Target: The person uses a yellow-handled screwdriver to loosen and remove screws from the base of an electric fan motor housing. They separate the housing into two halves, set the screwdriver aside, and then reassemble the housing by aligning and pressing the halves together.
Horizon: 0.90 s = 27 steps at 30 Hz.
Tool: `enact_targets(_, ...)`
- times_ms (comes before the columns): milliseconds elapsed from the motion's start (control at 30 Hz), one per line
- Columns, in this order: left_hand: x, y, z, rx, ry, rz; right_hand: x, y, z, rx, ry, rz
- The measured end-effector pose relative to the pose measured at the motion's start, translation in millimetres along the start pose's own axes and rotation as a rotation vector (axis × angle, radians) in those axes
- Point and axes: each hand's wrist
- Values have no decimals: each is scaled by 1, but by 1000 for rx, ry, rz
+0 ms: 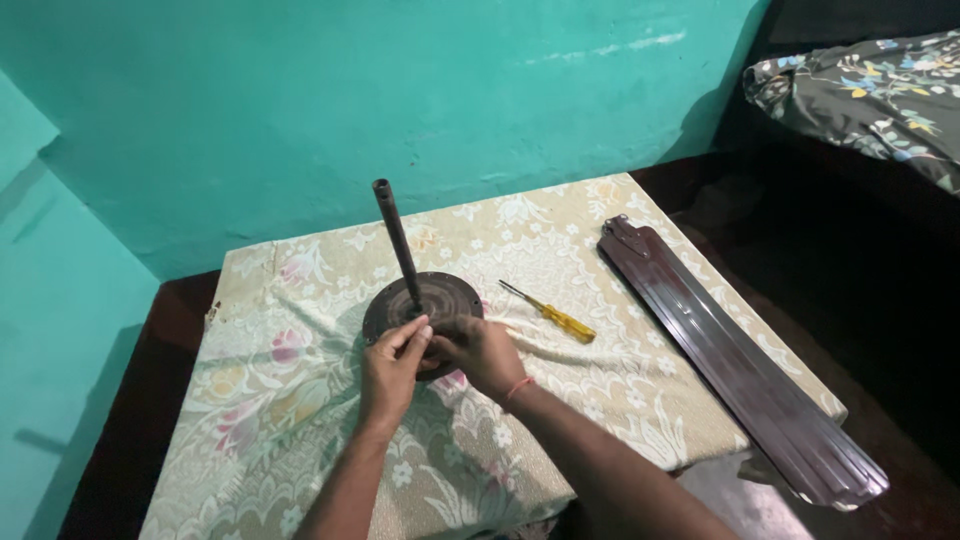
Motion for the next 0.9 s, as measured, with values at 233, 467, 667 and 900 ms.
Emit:
enact_targets(233,-13,-7,0,-188,36,73,9,2,-4,130,-86,-666)
enact_targets(467,-20,-15,-36,30,308,400,14,-4,-32,199,210,-388)
enact_targets(667,-7,-23,-53,-6,357,430,34,-2,-41,7,366,-188)
enact_targets(900,1,-20,-58,-33,356,520,43,6,-32,-46,425,-176)
Point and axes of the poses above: each hand's wrist, its own z-axis away from the middle knuckle, its own x-axis out of the palm, y = z × x
